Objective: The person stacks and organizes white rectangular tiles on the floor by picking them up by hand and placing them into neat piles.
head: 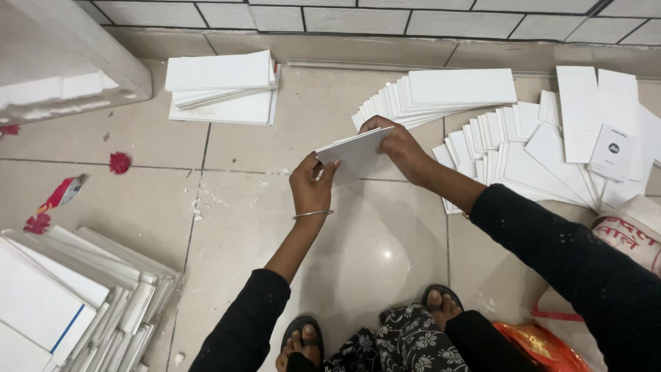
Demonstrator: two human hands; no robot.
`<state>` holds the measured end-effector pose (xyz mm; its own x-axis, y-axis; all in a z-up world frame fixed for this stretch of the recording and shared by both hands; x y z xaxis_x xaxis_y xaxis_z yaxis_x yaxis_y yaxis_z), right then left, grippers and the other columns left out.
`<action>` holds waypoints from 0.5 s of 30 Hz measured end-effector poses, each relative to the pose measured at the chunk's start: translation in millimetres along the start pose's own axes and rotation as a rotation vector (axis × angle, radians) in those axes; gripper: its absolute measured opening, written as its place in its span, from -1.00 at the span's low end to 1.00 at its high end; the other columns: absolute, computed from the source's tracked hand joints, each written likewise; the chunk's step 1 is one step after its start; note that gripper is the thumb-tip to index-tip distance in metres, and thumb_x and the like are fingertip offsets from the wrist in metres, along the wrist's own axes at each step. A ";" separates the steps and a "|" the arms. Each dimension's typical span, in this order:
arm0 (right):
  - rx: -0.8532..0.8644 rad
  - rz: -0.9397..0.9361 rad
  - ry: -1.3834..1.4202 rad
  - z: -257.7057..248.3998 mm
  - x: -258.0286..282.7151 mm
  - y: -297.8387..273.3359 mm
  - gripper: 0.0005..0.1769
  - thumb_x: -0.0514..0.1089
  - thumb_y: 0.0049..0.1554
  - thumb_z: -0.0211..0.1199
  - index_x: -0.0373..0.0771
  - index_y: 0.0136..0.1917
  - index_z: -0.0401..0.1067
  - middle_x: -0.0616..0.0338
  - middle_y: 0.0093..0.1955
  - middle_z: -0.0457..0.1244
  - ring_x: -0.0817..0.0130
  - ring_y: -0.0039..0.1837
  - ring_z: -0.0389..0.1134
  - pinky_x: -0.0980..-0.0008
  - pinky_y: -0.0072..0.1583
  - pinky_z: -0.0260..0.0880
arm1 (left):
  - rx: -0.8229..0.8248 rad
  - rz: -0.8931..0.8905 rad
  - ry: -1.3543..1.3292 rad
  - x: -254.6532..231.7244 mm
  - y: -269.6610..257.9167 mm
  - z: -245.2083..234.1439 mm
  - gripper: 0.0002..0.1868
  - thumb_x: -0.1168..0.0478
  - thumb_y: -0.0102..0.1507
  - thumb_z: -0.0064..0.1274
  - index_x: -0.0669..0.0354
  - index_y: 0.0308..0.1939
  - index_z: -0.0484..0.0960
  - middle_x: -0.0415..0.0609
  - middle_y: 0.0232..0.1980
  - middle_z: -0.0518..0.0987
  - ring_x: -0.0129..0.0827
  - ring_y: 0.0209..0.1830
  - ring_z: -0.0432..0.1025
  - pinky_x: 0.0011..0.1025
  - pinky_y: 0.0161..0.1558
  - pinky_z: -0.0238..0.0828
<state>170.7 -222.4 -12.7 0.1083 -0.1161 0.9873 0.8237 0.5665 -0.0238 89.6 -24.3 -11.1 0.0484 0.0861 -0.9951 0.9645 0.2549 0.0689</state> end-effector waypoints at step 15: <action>-0.015 0.110 -0.187 48.2 -65.0 -45.6 -0.55 -0.42 0.04 0.23 -0.29 0.22 0.35 0.15 0.11 0.26 0.43 0.18 0.29 0.36 0.18 0.37 | 0.014 0.084 0.134 14.2 -44.4 -18.2 -0.31 0.49 0.16 0.09 0.17 0.40 0.37 0.17 0.23 0.56 -0.08 0.30 0.45 -0.21 0.35 0.32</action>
<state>99.2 -201.4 -68.2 0.0940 0.0996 0.9906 0.8212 0.5548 -0.1337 42.7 -16.8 -27.0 0.0953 0.2343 -0.9675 0.9621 0.2277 0.1499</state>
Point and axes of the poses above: each hand's wrist, its own y-axis towards the middle knuckle, its own z-axis out of the palm, x = y × z, the point moved 4 cm from there along y, towards the middle knuckle
